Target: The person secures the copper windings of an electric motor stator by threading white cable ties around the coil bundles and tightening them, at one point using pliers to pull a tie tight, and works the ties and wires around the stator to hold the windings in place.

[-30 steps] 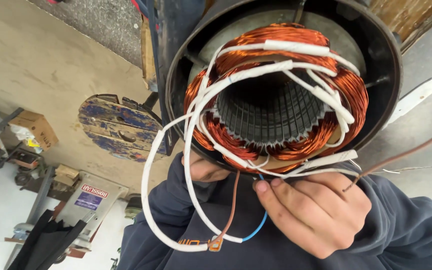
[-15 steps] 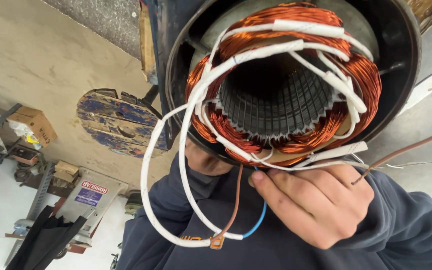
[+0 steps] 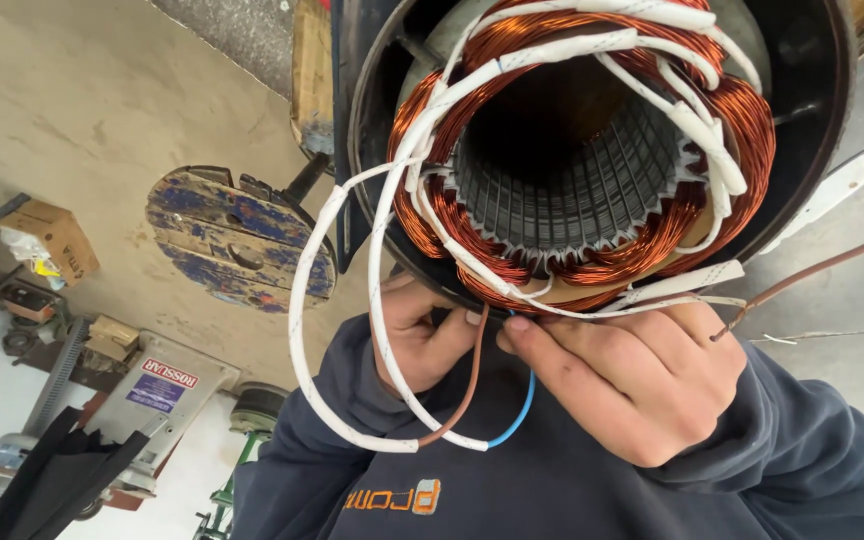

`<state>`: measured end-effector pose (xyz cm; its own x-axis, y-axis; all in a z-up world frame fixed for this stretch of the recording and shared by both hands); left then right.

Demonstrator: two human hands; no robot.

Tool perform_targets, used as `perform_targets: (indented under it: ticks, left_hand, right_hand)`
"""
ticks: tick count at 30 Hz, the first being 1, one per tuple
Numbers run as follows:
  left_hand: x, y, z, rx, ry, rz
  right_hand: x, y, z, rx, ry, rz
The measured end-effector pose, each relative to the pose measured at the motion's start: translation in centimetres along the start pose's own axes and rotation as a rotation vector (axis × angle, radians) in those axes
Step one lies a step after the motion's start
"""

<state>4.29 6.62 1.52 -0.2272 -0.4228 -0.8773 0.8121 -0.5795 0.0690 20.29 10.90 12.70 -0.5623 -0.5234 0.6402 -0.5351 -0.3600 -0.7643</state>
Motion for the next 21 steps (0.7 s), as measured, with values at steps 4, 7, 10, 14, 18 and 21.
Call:
perform_targets:
  ticks: [4,7,10,14,18,21]
  left_hand:
    - [0.3,0.2,0.4,-0.01,-0.005,0.032]
    - [0.5,0.3,0.2,-0.001,-0.027,0.036]
    - [0.6,0.6,0.1,0.024,-0.006,0.076]
    - [1.2,0.8,0.4,0.025,-0.015,0.105]
    - [1.0,0.3,0.2,0.006,-0.035,0.089]
    - [-0.8,-0.3,-0.1,0.012,0.055,-0.042]
  right_hand:
    - [-0.2,0.0,-0.1,0.014,0.018,-0.001]
    - [-0.3,0.2,0.1,0.006,0.014,0.0]
    - [-0.1,0.2,0.3,-0.018,-0.007,0.015]
    - [0.1,0.1,0.4,-0.034,0.002,0.023]
    - [0.1,0.0,0.6,-0.028,-0.004,-0.007]
    - [0.4,0.0,0.6,-0.027,-0.007,0.034]
Point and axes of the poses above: each hand's wrist, its own z-axis away from the middle knuckle, its own y-axis out of the palm, x = y × z, the point moved 10 cm from there along -z, towards the middle knuckle, and after that the axes turned 14 degrees about x, right-handed, at the moved point
